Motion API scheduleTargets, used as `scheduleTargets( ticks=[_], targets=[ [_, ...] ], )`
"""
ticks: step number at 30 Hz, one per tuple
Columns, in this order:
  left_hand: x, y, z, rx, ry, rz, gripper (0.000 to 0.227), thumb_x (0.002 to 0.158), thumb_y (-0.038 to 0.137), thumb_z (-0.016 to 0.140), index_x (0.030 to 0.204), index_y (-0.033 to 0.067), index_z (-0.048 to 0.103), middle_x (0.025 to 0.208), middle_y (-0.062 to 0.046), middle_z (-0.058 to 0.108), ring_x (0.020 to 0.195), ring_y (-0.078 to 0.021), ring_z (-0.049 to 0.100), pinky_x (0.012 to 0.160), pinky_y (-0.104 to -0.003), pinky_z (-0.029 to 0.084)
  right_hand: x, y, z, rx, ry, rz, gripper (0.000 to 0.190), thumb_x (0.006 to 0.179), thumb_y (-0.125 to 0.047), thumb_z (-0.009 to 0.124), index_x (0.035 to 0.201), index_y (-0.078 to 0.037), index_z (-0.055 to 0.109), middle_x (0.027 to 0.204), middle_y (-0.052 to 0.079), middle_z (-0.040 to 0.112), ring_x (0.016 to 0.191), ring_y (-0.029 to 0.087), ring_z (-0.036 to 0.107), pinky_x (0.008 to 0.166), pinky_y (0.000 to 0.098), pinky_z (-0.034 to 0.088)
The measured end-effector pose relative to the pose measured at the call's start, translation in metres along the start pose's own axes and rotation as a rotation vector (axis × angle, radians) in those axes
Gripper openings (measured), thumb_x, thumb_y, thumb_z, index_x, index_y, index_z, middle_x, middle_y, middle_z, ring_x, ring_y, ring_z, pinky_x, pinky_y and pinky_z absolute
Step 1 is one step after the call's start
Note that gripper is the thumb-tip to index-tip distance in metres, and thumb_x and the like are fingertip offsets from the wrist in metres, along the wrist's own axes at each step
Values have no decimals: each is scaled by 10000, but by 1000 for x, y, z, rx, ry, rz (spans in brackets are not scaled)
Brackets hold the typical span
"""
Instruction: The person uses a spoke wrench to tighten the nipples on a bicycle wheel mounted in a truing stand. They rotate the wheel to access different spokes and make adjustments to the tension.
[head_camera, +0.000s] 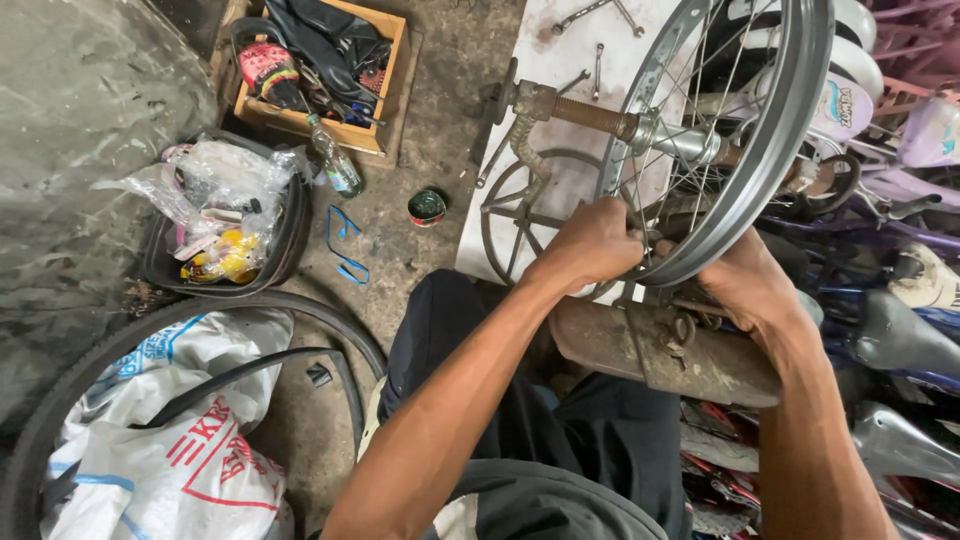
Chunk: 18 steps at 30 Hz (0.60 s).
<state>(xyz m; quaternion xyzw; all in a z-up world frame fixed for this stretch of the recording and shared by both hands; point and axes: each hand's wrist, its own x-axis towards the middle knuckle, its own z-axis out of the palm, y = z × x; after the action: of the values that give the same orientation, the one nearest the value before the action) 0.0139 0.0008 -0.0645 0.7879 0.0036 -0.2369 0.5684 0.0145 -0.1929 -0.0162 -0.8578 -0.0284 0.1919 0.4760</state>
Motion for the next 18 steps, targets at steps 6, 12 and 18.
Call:
scheduleTargets(
  ticks=[6, 12, 18],
  targets=[
    [0, -1, -1, -188, -32, 50, 157, 876, 124, 723, 943, -15, 695, 699, -16, 563, 500, -87, 437, 408, -260, 331, -15, -38, 3, -51, 99, 343, 437, 882, -370, 761, 1025, 40, 718, 735, 118, 572, 421, 119, 323, 327, 283, 190],
    [-7, 13, -5, -179, -41, -45, 164, 868, 138, 697, 999, 46, 663, 648, -9, 549, 472, -113, 381, 409, -291, 292, -9, -29, 5, -37, 109, 270, 421, 892, -359, 772, 1066, 4, 645, 754, 32, 623, 442, 63, 393, 321, 264, 275],
    [-11, 24, -12, -106, -90, -93, 276, 913, 176, 703, 1049, -63, 684, 654, 14, 469, 484, -88, 405, 403, -262, 305, -7, -27, 6, 206, 9, 180, 370, 862, -302, 728, 1154, -79, 680, 855, -21, 709, 697, 22, 638, 574, 209, 516]
  ],
)
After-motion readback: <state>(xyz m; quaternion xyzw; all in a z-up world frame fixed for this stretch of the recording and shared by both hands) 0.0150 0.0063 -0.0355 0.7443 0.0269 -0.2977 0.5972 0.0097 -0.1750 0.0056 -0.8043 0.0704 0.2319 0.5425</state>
